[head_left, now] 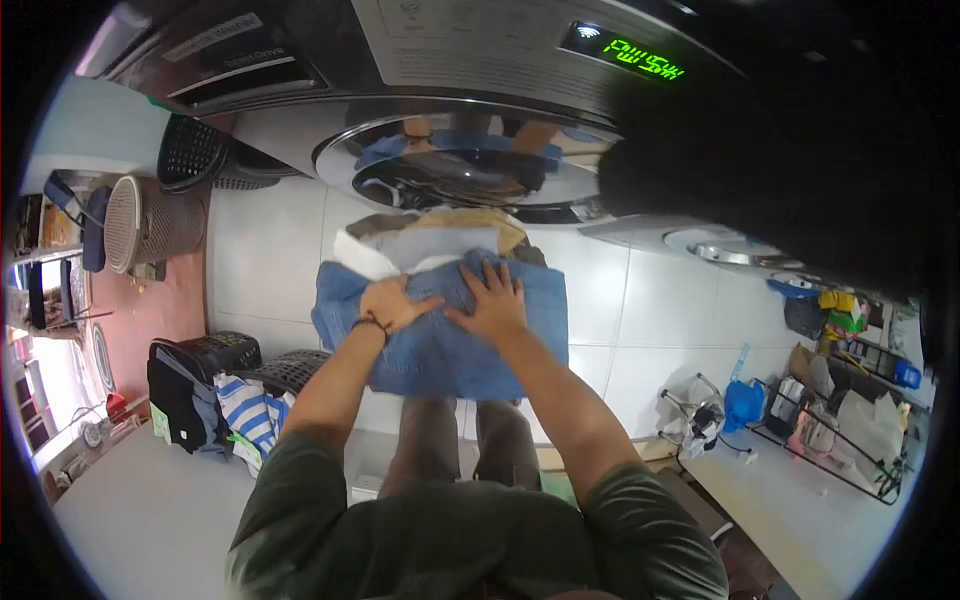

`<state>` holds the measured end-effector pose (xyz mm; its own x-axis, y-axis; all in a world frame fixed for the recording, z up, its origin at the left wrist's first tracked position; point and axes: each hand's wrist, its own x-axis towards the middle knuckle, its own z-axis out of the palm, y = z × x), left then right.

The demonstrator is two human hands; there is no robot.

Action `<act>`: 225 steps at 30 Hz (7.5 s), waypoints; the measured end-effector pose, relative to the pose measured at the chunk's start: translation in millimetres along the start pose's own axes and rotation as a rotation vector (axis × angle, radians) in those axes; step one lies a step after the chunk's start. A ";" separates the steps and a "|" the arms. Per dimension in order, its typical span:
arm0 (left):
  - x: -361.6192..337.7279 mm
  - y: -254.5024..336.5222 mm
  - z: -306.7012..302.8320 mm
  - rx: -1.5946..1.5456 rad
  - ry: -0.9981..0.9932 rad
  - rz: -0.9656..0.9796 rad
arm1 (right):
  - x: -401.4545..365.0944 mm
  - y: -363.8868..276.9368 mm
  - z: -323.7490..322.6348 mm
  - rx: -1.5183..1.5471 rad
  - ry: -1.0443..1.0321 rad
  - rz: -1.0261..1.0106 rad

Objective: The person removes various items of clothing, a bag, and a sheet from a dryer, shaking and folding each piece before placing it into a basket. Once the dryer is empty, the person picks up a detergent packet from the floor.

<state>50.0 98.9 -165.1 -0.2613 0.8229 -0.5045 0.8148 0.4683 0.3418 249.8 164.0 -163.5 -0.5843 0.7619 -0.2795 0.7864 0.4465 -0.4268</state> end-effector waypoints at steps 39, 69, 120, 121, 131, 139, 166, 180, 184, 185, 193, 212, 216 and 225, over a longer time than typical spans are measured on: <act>-213.4 54.5 -106.1 -0.546 0.059 0.408 | -109.0 -173.6 -413.4 0.726 0.903 -0.417; -252.5 280.4 -74.2 -0.024 -0.284 0.870 | -354.0 53.7 -178.6 0.108 0.300 0.274; -289.1 419.2 -407.3 -0.534 0.731 1.108 | -378.7 -18.4 -579.8 0.673 1.143 -0.159; -289.3 442.7 -401.1 -0.339 0.973 0.991 | -370.8 -38.6 -581.2 0.839 1.218 -0.132; -362.8 501.7 -364.1 -0.968 -0.097 1.542 | -390.1 -43.0 -536.9 0.375 1.483 -0.515; -365.0 434.9 -393.9 -1.035 0.124 1.578 | -337.3 54.6 -429.9 0.542 0.623 0.044; -307.3 172.1 -251.7 -1.508 0.365 0.612 | -219.9 -118.4 -418.4 1.275 0.081 -0.196; -392.5 115.4 -210.3 -1.022 0.395 0.470 | -251.3 -96.6 -309.9 1.367 0.161 -0.022; -365.7 72.0 -135.9 -1.066 0.199 0.183 | -257.1 -62.8 -227.6 1.333 -0.025 0.367; -355.1 59.6 -119.6 -1.086 0.173 0.095 | -253.7 -53.5 -208.5 1.285 -0.111 0.397; -190.5 15.3 -113.9 -1.023 0.402 -0.006 | -120.8 -45.2 -153.6 1.272 0.357 0.513; -138.7 341.5 167.2 0.390 -1.079 0.925 | -624.1 276.3 90.7 0.558 -0.100 1.156; -144.7 456.3 202.7 0.491 -0.846 1.034 | -686.1 328.7 129.5 -0.001 -0.256 0.754; -45.0 560.6 253.7 0.518 -0.705 0.674 | -650.6 405.5 18.7 1.378 0.586 1.370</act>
<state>649.8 242.8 -151.8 0.5373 0.4137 -0.7350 0.8405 -0.3343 0.4263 945.1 -159.3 -170.8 0.4880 0.3770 -0.7872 -0.2437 -0.8072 -0.5376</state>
